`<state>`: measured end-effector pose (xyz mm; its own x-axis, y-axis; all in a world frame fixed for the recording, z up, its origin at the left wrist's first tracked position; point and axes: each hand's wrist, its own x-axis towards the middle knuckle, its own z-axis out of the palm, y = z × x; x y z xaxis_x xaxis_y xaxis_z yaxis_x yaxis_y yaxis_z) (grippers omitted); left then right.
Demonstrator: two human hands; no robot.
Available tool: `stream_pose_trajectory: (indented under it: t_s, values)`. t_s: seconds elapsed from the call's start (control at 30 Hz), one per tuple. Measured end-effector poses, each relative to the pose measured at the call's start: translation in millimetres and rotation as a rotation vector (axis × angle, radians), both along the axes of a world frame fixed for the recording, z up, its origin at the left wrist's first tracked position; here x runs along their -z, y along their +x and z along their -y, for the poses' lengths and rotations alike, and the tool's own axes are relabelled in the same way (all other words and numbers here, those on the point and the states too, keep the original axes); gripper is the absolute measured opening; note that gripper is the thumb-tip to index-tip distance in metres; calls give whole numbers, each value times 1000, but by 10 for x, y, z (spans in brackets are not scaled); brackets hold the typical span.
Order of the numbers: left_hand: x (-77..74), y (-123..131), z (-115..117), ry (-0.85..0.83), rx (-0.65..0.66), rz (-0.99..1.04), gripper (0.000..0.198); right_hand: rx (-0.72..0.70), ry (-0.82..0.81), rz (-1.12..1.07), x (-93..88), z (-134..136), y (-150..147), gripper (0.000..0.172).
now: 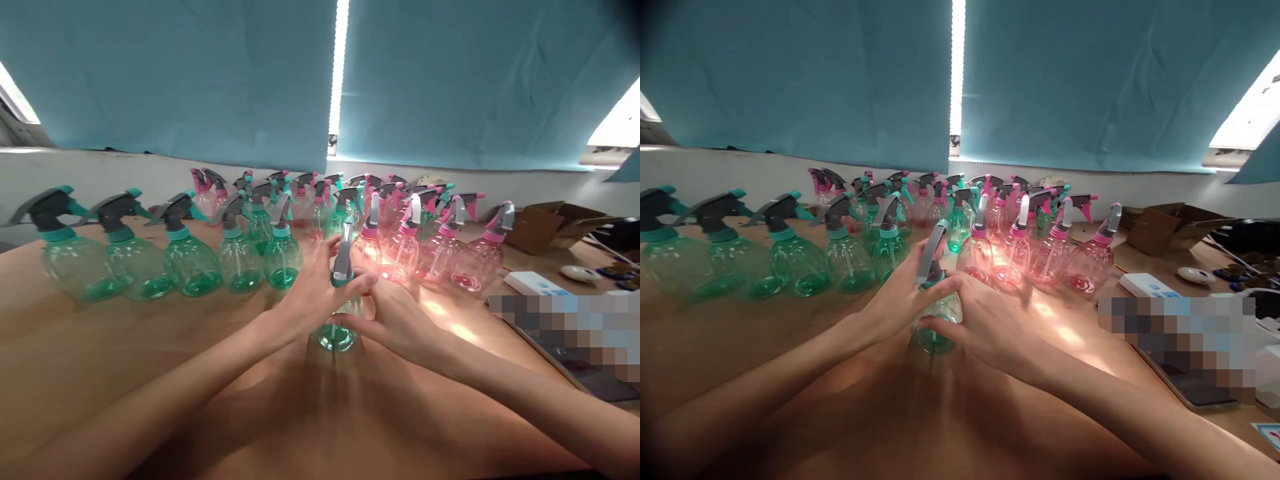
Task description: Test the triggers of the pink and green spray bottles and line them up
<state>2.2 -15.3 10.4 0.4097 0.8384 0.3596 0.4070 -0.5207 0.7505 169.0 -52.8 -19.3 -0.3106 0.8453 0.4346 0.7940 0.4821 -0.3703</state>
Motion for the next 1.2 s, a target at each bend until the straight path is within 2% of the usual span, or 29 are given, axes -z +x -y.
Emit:
stream_pose_trajectory:
  t_s: [0.1,0.2,0.33,0.43,0.53,0.73,0.97,1.13,1.2]
  values:
    - [107,-221,50,56,-10,48,63,-52,-38,-71,-22,-99,-59,45]
    - [291,-483,102,127,-134,48,45,-68,-38,-112,-42,-309,-113,46]
    - [527,-766,123,262,-147,-58,25,4,-29,-35,-80,-637,-194,43]
    - [635,-861,107,319,-131,-147,20,86,-20,39,-123,-803,-256,40]
    - [703,-869,93,288,-109,-195,19,138,-25,68,-166,-894,-303,40]
    - [775,-851,77,220,-91,-211,19,189,-68,95,-244,-999,-333,39]
    - [719,-857,89,72,-111,-212,15,231,-101,104,-280,-1065,-359,44]
    - [681,-836,90,53,-124,-204,15,224,-98,70,-280,-944,-323,61]
    - [674,-835,95,72,-126,-205,15,214,-62,35,-276,-821,-236,61]
